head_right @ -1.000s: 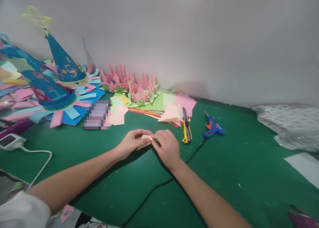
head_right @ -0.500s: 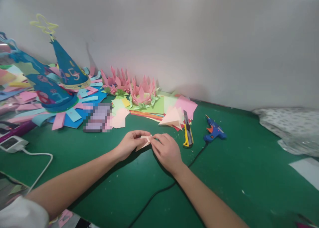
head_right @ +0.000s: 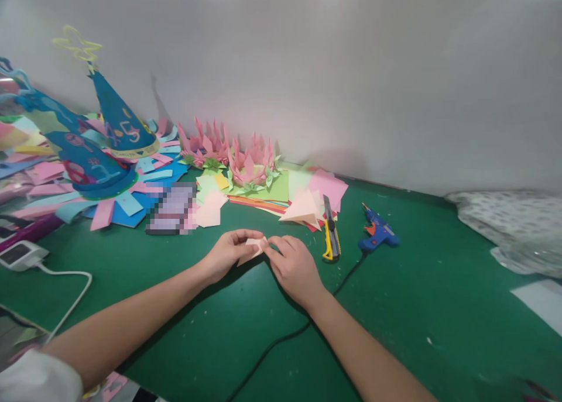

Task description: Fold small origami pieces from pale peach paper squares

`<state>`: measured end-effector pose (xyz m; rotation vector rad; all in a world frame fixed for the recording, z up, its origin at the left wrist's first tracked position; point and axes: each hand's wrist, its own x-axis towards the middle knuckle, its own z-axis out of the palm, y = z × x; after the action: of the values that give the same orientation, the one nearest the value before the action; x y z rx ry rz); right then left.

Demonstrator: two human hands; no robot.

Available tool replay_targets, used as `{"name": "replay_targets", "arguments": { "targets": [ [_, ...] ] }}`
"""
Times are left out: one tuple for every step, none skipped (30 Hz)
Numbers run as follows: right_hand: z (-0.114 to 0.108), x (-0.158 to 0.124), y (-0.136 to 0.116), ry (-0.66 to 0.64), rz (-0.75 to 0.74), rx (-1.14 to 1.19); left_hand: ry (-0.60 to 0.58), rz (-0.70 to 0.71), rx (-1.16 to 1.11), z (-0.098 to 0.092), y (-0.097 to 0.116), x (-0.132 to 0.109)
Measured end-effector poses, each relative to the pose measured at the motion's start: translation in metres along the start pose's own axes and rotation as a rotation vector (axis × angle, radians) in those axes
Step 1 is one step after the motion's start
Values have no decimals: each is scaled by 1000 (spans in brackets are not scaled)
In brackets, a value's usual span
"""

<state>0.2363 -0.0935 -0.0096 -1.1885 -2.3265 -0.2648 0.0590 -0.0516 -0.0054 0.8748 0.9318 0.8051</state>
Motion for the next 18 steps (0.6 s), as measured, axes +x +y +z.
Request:
{"name": "replay_targets", "arguments": {
  "targets": [
    [0, 0, 0, 6, -4, 1, -10, 3, -17, 0, 1, 0],
    [0, 0, 0, 11, -6, 7, -17, 8, -31, 0, 1, 0],
    [0, 0, 0, 14, -4, 18, -19, 11, -35, 0, 2, 0],
    [0, 0, 0, 14, 1, 39, -15, 14, -29, 0, 2, 0],
    [0, 0, -1, 15, 10, 74, -9, 16, -12, 0, 3, 0],
    [0, 0, -1, 21, 27, 124, -2, 20, 10, 1, 3, -1],
    [0, 1, -2, 36, 54, 189, 1, 28, 31, 1, 3, -1],
    [1, 1, -3, 63, 95, 263, -1, 39, 47, 2, 3, -1],
    [1, 2, -4, 99, 154, 340, -10, 51, 55, 3, 3, -1],
    [1, 3, -5, 136, 235, 416, -22, 63, 62, 4, 3, -2],
    [1, 3, -6, 167, 330, 489, -37, 72, 72, 5, 2, -3],
    [1, 4, -6, 179, 427, 559, -51, 81, 86, 6, 2, -3],
    [2, 4, -6, 172, 516, 622, -64, 91, 102, 7, 2, -4],
    [2, 4, -6, 149, 580, 675, -73, 103, 118, 8, 2, -4],
    [3, 3, -5, 119, 619, 713, -80, 115, 129, 9, 2, -5],
    [4, 3, -4, 90, 636, 734, -87, 124, 135, 10, 2, -5],
    [5, 2, -3, 68, 640, 743, -90, 131, 137, 10, 2, -6],
    [6, 2, -3, 56, 641, 747, -90, 133, 137, 11, 2, -6]
  ]
}}
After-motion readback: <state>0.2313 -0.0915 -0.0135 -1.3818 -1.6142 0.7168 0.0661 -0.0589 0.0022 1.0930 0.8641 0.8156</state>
